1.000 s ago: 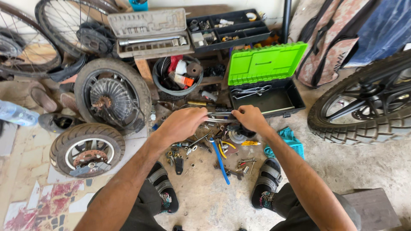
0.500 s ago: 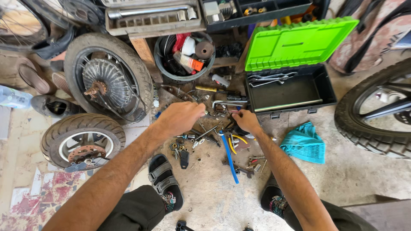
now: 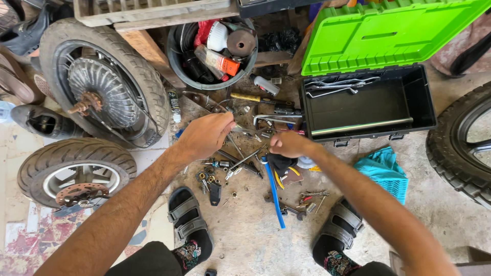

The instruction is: The person picks up several wrenches and a screwdriver from a green toolbox to work on a small mechanical component while sitting on a tiled floor among various bike wheels and tires. They examine the part and use the tools to tighten or adjust it before placing items back toward the toolbox.

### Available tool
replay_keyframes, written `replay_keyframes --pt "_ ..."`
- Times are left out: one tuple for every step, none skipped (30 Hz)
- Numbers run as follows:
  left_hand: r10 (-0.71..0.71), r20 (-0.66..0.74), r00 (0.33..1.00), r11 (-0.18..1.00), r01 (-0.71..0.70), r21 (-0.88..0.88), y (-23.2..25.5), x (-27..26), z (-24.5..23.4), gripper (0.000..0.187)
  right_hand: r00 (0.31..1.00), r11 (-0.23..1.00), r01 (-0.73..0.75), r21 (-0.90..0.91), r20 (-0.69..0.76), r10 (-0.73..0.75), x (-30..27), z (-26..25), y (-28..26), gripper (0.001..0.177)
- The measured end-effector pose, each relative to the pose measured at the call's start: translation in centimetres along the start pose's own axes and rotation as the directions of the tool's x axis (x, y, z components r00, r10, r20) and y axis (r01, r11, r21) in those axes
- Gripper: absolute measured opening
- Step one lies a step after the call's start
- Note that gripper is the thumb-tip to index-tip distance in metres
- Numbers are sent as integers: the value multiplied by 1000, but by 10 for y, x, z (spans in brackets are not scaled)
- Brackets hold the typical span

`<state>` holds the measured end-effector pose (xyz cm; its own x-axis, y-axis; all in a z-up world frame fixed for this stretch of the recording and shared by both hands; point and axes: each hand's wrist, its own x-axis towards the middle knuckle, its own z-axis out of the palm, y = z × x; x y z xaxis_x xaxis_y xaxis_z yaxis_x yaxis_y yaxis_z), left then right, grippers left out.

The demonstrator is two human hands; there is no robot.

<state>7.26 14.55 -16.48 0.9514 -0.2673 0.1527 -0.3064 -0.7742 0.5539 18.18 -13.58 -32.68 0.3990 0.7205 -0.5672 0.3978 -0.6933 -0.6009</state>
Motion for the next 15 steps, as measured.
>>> replay_keyframes --pt "-3 3 1000 1000 3 1 4 7 1 19 994 987 -104 124 56 97 -11 -21 -9 39" --pt "47 -31 998 999 -48 -13 8 14 3 18 975 948 -210 238 124 185 -21 -41 -16 44" --pt "97 -66 993 995 -98 -25 13 21 4 18 988 910 -148 387 93 121 -29 -59 -20 44" --pt "96 -66 993 995 -98 -23 17 28 5 18 997 849 -81 522 50 64 -37 -77 -20 45" --pt "180 -73 981 984 -179 15 20 36 6 16 997 850 -79 522 50 62 -41 -91 -19 45" --pt "265 -76 961 964 -262 48 24 46 9 14 998 723 -64 688 44 46 -45 -103 -14 46" --pt "268 -76 961 963 -265 46 28 56 12 14 999 565 -46 824 35 30 -49 -110 -9 48" --pt "341 -81 937 938 -333 98 31 66 16 13 999 567 -42 823 31 29 -52 -115 -2 48" --pt "412 -82 907 905 -398 150 34 74 21 13 996 392 -25 920 -9 86 -56 -120 6 49" --pt "415 -78 907 904 -400 153 38 83 25 13 988 198 7 980 -37 148 -57 -123 13 50" --pt "451 -71 890 878 -429 211 42 91 31 16 988 196 11 981 -40 146 -57 -127 21 50" --pt "486 -60 872 850 -455 266 45 99 38 20 977 147 50 988 -79 198 -58 -129 29 49" --pt "487 -56 872 848 -457 268 49 106 46 20 961 99 91 991 -113 252 -58 -130 37 48" --pt "499 -38 866 837 -469 283 54 115 57 19 961 95 95 991 -116 252 -59 -130 45 48" --pt "510 -20 860 825 -482 297 58 123 67 18 962 83 144 986 -159 224 -61 -129 53 45"
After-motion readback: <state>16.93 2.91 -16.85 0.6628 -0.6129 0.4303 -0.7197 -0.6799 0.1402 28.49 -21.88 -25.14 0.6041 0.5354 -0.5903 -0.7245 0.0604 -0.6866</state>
